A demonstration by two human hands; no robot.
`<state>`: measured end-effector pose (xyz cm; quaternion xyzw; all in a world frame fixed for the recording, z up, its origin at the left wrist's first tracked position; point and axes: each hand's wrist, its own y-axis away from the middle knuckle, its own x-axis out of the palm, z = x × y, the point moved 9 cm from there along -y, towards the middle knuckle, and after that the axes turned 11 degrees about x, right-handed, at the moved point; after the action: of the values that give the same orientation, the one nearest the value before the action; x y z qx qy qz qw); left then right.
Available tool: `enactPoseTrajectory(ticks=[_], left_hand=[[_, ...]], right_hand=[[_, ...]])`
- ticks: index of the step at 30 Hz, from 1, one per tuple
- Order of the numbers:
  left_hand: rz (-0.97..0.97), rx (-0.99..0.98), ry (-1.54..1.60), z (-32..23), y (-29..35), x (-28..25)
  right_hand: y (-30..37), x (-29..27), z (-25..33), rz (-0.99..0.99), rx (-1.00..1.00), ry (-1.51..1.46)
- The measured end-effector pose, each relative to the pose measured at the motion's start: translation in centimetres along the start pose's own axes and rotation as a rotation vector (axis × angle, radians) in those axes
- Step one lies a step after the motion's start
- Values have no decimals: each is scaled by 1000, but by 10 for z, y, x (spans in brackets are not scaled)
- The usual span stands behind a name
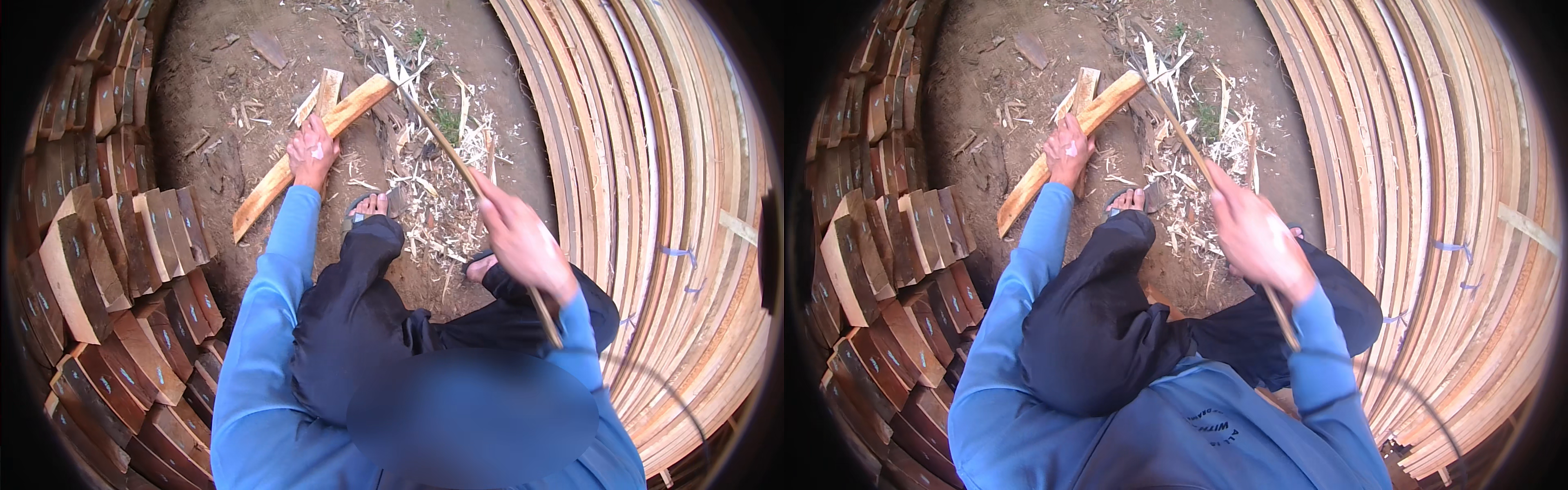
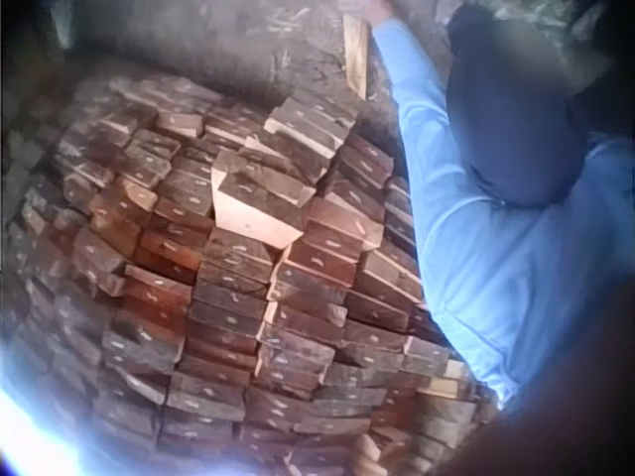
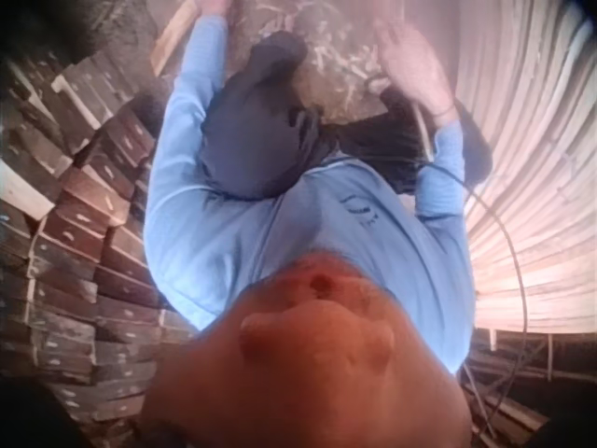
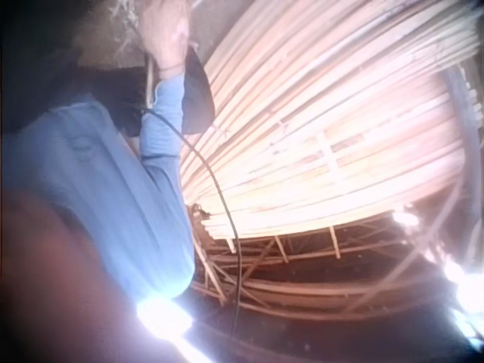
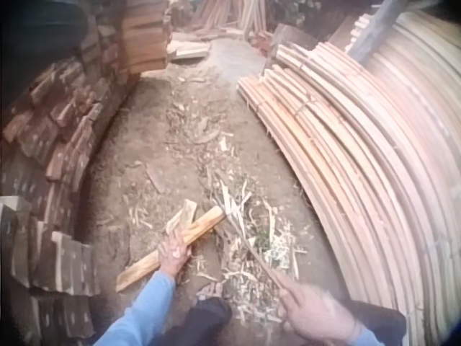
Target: The person shaves thin layers off a piece of wood using a drawknife while sitting on the ground.
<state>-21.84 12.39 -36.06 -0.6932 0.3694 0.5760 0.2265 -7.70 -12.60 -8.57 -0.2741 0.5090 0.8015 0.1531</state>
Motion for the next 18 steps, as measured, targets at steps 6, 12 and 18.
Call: enactPoseTrajectory(ticks=[6,12,18], left_hand=[[-25,38,17,-6,-7,-1],[4,8,19,-2,-2,5],[-31,2,13,3,-4,4]], right_hand=[[-19,8,5,33,41,37],[13,1,-2,-81,-147,20],[-37,12,7,-89,-78,109]])
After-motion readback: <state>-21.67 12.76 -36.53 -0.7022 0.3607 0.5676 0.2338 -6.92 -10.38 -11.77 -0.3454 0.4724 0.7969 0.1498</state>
